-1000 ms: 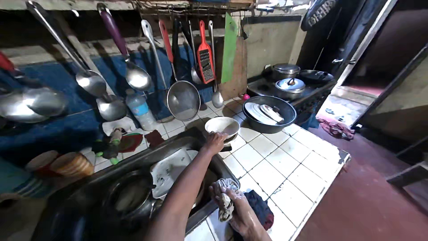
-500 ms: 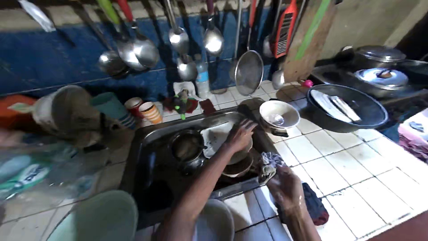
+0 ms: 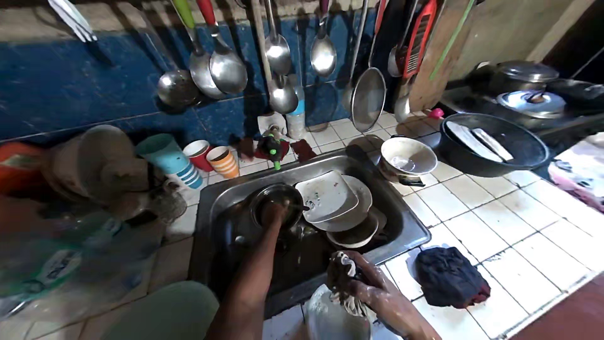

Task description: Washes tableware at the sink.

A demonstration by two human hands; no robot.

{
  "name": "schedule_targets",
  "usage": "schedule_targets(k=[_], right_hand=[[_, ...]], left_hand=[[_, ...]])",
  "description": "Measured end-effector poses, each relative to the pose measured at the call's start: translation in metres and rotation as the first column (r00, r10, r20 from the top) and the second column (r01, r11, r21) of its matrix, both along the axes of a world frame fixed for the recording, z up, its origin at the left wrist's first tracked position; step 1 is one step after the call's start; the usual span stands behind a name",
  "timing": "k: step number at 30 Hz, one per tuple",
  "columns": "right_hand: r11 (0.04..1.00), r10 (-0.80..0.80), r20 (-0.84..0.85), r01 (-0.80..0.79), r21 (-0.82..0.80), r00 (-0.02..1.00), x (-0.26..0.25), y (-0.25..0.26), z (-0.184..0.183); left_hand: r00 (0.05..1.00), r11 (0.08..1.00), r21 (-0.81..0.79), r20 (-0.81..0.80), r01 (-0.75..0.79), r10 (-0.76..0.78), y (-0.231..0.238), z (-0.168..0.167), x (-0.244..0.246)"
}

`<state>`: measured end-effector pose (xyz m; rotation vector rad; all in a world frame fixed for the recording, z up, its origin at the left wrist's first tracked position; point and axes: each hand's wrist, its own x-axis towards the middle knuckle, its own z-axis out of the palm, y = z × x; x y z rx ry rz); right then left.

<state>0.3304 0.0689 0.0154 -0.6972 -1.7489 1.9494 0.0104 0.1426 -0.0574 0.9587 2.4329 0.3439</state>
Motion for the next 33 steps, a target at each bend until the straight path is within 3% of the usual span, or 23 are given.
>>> schedule_targets(k=[4,7,10,12,15,17,20,22,24,25,29,31,33], right_hand=[[0.983,-0.175,-0.102,0.167,-0.082,0.979,-0.003,-0.003,-0.001],[0.888,-0.401,-0.162,0.339,-0.31,0.902,-0.005,-0.011,0.003],[0.716,-0.587,-0.222,0.371,-0.591,0.778,-0.01,-0.007,0.005],[0.702,-0.604,-0.258,0.351,-0.619,0.754,-0.01,0.001,0.007],[0.718,-0.606,-0.272,0.367,-0.591,0.747,-0.022,0.013,0.004],[0.738,-0.593,-0.256,0.388,-0.552,0.764,-0.04,0.023,0.011],[0.809,-0.563,-0.282,0.448,-0.38,0.777,-0.075,0.037,0.021],[0.866,-0.484,-0.279,0.499,-0.019,0.83,-0.101,0.036,0.016],[0.817,-0.351,-0.195,0.402,0.414,0.916,-0.121,0.028,0.002],[0.771,-0.334,-0.169,0.372,0.518,0.927,-0.128,0.024,-0.003],[0.766,-0.492,0.004,0.431,0.477,0.871,-0.136,0.022,-0.001],[0.805,-0.495,0.101,0.412,0.426,0.863,-0.137,0.034,-0.004],[0.811,-0.479,0.111,0.39,0.436,0.871,-0.139,0.028,-0.006]], left_hand=[[0.994,0.992,-0.113,-0.083,0.063,-0.072,0.026,0.003,0.017],[0.989,0.967,-0.239,-0.098,0.087,-0.113,0.03,0.005,0.022],[0.987,0.974,-0.162,0.039,0.159,-0.154,0.005,0.014,0.017],[0.978,0.974,-0.111,0.092,0.197,-0.188,-0.01,0.022,0.007],[0.955,0.993,0.097,0.282,0.065,-0.09,-0.03,0.024,0.001],[0.833,0.948,0.306,0.543,-0.082,-0.104,-0.049,0.032,0.012],[0.67,0.828,0.535,0.678,-0.17,-0.301,-0.077,0.049,0.046],[0.621,0.781,0.59,0.696,-0.208,-0.361,-0.096,0.06,0.075],[0.656,0.785,0.577,0.686,-0.227,-0.314,-0.12,0.075,0.102],[0.678,0.78,0.584,0.668,-0.222,-0.307,-0.129,0.076,0.109],[0.738,0.739,0.673,0.507,-0.016,-0.446,-0.15,0.05,0.109],[0.725,0.707,0.705,0.459,0.055,-0.513,-0.16,0.039,0.109],[0.797,0.691,0.713,0.348,0.117,-0.494,-0.167,0.039,0.109]])
